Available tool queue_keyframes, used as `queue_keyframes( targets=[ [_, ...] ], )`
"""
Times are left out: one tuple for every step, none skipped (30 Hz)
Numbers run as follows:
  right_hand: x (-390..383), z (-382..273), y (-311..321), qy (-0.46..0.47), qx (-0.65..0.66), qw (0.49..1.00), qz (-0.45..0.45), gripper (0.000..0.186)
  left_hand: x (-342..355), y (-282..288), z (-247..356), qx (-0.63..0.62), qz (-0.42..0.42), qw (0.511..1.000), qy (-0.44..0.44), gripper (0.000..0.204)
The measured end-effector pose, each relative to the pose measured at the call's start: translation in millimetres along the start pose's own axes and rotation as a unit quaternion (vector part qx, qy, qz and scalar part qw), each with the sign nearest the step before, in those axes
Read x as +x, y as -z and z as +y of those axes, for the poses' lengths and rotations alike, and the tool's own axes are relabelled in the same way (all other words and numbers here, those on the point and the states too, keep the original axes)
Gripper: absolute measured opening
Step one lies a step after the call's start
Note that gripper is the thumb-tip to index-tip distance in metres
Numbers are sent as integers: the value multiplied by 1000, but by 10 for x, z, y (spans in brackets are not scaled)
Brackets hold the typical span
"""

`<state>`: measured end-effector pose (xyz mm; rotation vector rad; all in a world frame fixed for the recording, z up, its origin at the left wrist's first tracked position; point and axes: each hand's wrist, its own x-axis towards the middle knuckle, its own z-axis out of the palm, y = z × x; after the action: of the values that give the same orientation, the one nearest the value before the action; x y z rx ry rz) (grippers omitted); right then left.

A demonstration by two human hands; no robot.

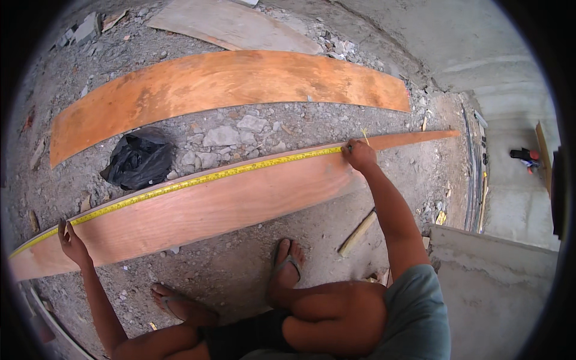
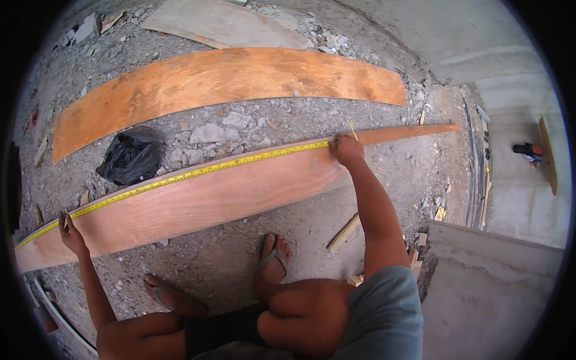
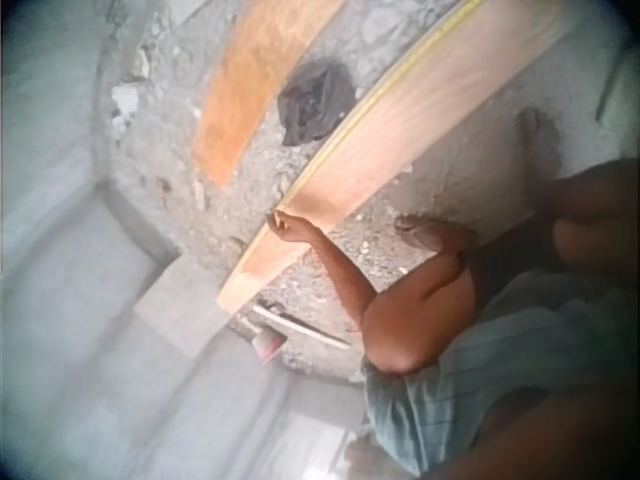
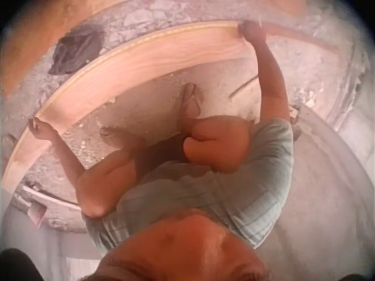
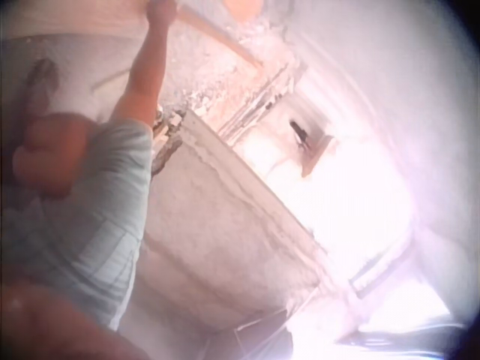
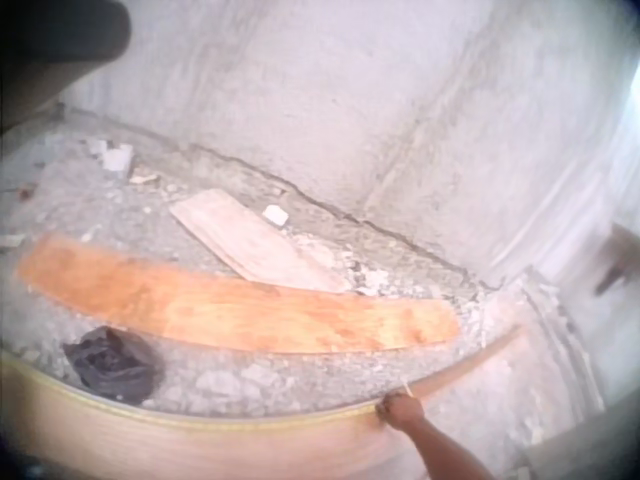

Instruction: The person measures wooden boards using a tape measure and cuts a wooden board using a handsaw.

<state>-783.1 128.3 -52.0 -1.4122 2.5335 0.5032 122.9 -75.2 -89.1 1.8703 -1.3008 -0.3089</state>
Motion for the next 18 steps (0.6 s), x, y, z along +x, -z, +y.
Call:
queue_keyframes(
  targets=[
    [35, -67, -30, 6, 14, 1000, 10, 40, 21, 41, 79, 23, -4, 1000, -14, 45],
    [93, -156, -66, 20, 36, 999, 22, 40, 80, 71, 98, -20, -3, 999, -43, 43],
    [85, -150, -87, 17, 41, 999, 30, 41, -4, -13, 225, -5, -13, 998, -57, 42],
    [59, -59, -66, -5, 52, 999, 10, 39, -141, -166, 425, -10, -33, 998, -56, 40],
    [29, 39, -17, -22, 63, 998, -18, 39, -263, -331, 632, -45, -39, 996, -69, 36],
    [0, 152, 36, -44, 43, 997, -44, 43, -366, -461, 816, -39, -54, 993, -92, 33],
    [-15, 268, 29, -29, 40, 999, -21, 43, -399, -555, 923, -40, -62, 992, -104, 30],
    [5, 312, 12, -21, 45, 999, -9, 43, -407, -615, 1019, -53, -58, 987, -139, 30],
    [3, 291, -14, -15, 48, 999, -2, 42, -448, -626, 1136, -46, -62, 988, -137, 29],
    [13, 252, -31, -14, 49, 999, 6, 42, -487, -621, 1229, -43, -68, 988, -135, 29],
    [40, 213, -48, -2, 53, 999, 8, 42, -516, -599, 1282, -36, -58, 989, -135, 29],
    [62, 196, -61, -4, 49, 999, 5, 42, -548, -578, 1329, -34, -72, 986, -147, 29],
    [68, 159, -69, -8, 44, 999, 0, 42, -577, -564, 1346, -32, -90, 983, -158, 29],
    [78, 132, -82, -4, 45, 999, 0, 42, -610, -549, 1364, -29, -87, 983, -157, 29],
    [82, 120, -80, -2, 44, 999, 2, 42, -651, -539, 1367, -15, -96, 976, -197, 28],
    [84, 120, -80, -1, 43, 999, 4, 41, -696, -538, 1373, -2, -106, 966, -237, 27],
    [85, 134, -74, -1, 43, 999, 5, 41, -744, -551, 1383, -7, -119, 967, -226, 26],
    [95, 151, -50, 0, 40, 999, 4, 42, -796, -577, 1380, -8, -118, 967, -226, 26]
  ],
)
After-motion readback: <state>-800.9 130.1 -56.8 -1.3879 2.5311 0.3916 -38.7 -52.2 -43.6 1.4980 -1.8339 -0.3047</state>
